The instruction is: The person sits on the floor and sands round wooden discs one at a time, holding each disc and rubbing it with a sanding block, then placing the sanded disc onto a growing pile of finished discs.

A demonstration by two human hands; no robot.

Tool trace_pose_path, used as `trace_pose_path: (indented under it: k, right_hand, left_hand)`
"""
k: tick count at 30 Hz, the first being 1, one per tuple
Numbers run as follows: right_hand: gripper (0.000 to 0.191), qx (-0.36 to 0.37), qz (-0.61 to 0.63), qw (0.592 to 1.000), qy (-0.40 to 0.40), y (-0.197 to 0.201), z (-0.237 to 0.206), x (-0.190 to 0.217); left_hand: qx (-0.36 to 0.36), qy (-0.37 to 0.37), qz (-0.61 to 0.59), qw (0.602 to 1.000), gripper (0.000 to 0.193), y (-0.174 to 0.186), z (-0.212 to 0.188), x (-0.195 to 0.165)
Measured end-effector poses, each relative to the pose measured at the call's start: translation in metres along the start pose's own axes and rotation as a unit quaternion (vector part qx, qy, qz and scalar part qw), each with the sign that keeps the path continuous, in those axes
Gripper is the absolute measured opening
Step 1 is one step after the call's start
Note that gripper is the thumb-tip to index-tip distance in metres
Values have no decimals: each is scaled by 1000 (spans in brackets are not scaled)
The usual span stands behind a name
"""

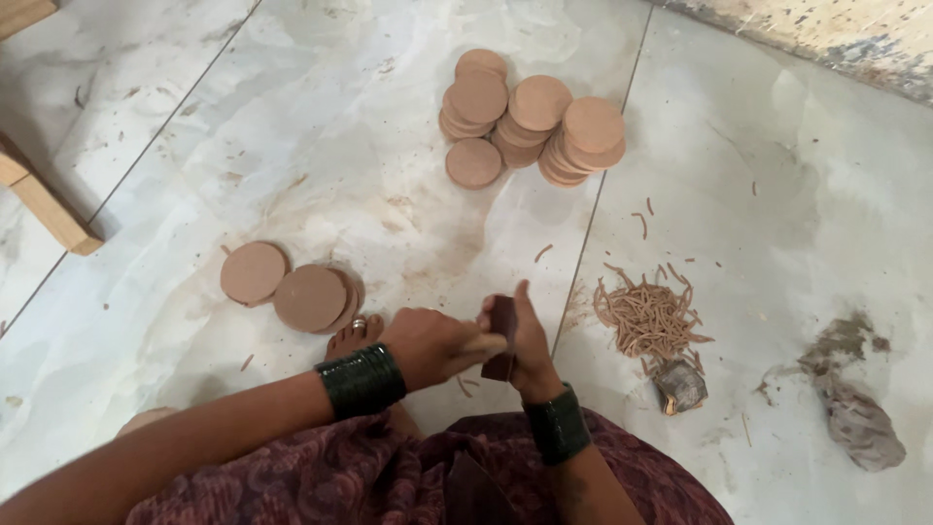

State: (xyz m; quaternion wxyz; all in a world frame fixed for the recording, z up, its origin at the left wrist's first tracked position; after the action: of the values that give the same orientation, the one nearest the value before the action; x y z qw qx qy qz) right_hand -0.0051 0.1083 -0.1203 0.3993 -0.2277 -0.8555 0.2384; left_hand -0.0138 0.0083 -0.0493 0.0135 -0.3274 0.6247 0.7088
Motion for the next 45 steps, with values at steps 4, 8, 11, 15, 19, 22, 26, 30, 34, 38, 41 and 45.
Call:
trace_pose_path:
  k: [4, 8, 11, 15, 19, 22, 26, 30, 34, 38, 41, 45]
  right_hand:
    - [60, -32, -30, 996, 75, -2, -25, 16]
    - [55, -86, -233, 949, 196, -17, -40, 21]
    - [58, -16, -173, 970, 168, -17, -27, 7]
    - [61, 125, -28, 991, 37, -18, -9, -12]
    - [57, 5, 59, 997, 45, 20, -8, 6]
    - [52, 27, 13, 996, 81, 19, -21, 28]
    - [28, -15, -288, 950, 123, 9, -38, 41]
    - [24, -46, -312, 940, 132, 3, -44, 36]
    - [22, -106, -289, 944, 120, 4, -44, 31]
    - [18, -83, -226, 962, 130, -1, -42, 29]
    - [17, -69, -80, 987, 118, 8, -34, 15]
    - [22, -101, 29, 990, 95, 24, -21, -6]
  left_hand:
    - [-125, 57, -78, 987, 46, 31, -11, 19]
    - [-80, -2, -48, 996, 36, 21, -12, -1]
    - [-27, -103, -9, 994, 35, 13, -10, -26]
    - [-19, -164, 4, 986, 37, 15, -12, -36]
    - [-157, -37, -158, 974, 29, 39, -16, -1]
    - [-176, 72, -242, 952, 35, 35, -24, 24]
    - [-224, 56, -273, 934, 39, 47, -28, 22]
    - [-254, -2, -279, 926, 44, 60, -25, 10]
    - [-265, 2, -236, 935, 43, 68, -26, 9]
    - [-272, 21, -237, 933, 43, 66, -28, 15]
    - [-284, 22, -355, 891, 53, 52, -23, 26]
    - [-262, 61, -503, 822, 59, 18, -16, 38]
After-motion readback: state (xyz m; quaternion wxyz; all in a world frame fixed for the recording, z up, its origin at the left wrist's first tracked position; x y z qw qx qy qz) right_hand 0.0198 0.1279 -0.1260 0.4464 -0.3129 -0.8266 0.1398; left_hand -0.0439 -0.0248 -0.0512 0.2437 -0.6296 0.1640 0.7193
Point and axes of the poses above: each hand's wrist, its own z-axis towards the middle knuckle, its own y-axis out of the back of the hand, x = y × z, the point moved 10 cm from there along z, towards the middle knuckle, and after that the axes turned 14 degrees about -y, right-handed, at the moved point
